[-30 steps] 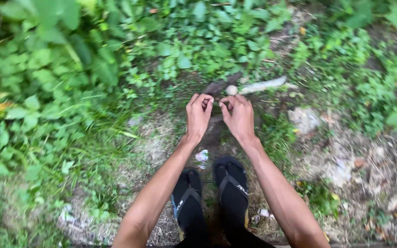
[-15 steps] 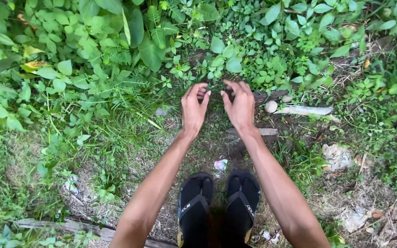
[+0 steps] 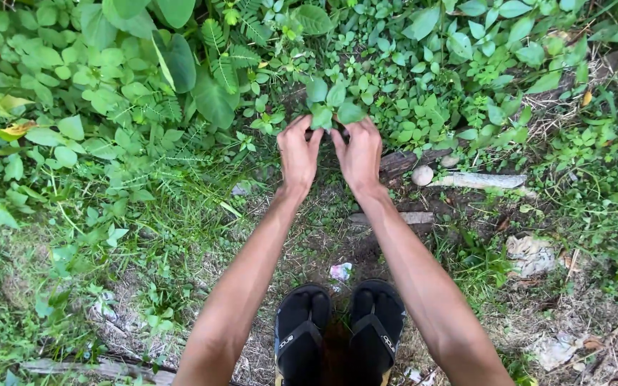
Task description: Picking and collecting small green plants from the ground in an outdoor garden.
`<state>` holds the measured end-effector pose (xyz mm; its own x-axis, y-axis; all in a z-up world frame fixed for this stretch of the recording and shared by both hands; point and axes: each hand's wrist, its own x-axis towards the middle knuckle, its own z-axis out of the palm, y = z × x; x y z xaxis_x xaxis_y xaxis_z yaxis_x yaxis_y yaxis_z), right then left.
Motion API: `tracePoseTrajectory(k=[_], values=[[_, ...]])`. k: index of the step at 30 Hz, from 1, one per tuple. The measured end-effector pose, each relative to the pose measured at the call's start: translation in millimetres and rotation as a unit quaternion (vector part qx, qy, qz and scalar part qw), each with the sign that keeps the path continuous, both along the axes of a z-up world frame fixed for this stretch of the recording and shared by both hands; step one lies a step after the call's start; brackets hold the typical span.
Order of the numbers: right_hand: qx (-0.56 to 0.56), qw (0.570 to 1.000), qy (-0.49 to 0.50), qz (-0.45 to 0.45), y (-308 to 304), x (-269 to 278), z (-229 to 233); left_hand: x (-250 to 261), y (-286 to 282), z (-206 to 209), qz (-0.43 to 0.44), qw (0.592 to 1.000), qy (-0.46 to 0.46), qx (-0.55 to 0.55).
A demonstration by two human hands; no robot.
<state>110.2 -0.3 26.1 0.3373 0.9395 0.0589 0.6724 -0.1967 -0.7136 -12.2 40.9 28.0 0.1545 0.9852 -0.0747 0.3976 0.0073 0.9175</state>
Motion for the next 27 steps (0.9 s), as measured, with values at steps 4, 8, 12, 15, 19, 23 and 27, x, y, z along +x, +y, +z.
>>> tracePoseTrajectory(k=[4,8,12,15,19,23,27], values=[[0.034,0.999,-0.003,0.014,-2.4,1.5,-5.8,1.4,-6.0,-8.4,0.022,1.000,-0.001,-0.014],[0.043,0.999,0.008,0.013,-10.7,6.3,-25.9,0.1,-16.1,-14.7,0.022,1.000,0.008,-0.018],[0.022,0.999,0.028,0.010,-15.1,8.6,-24.2,3.5,-23.5,-28.1,0.009,1.000,0.024,0.004],[0.032,0.999,0.043,0.008,-17.6,7.2,-16.9,4.2,-26.0,-25.0,0.008,0.999,-0.008,0.046],[0.049,0.998,0.028,0.010,-27.3,5.8,1.0,0.3,-29.1,1.6,-0.012,1.000,0.015,0.013],[0.045,0.998,0.033,0.008,-40.4,3.6,4.9,-3.9,-39.9,15.3,-0.020,0.999,0.007,0.031],[0.078,0.996,0.033,0.007,-50.9,6.1,38.2,-1.4,-48.2,43.5,-0.043,0.995,-0.058,0.075]])
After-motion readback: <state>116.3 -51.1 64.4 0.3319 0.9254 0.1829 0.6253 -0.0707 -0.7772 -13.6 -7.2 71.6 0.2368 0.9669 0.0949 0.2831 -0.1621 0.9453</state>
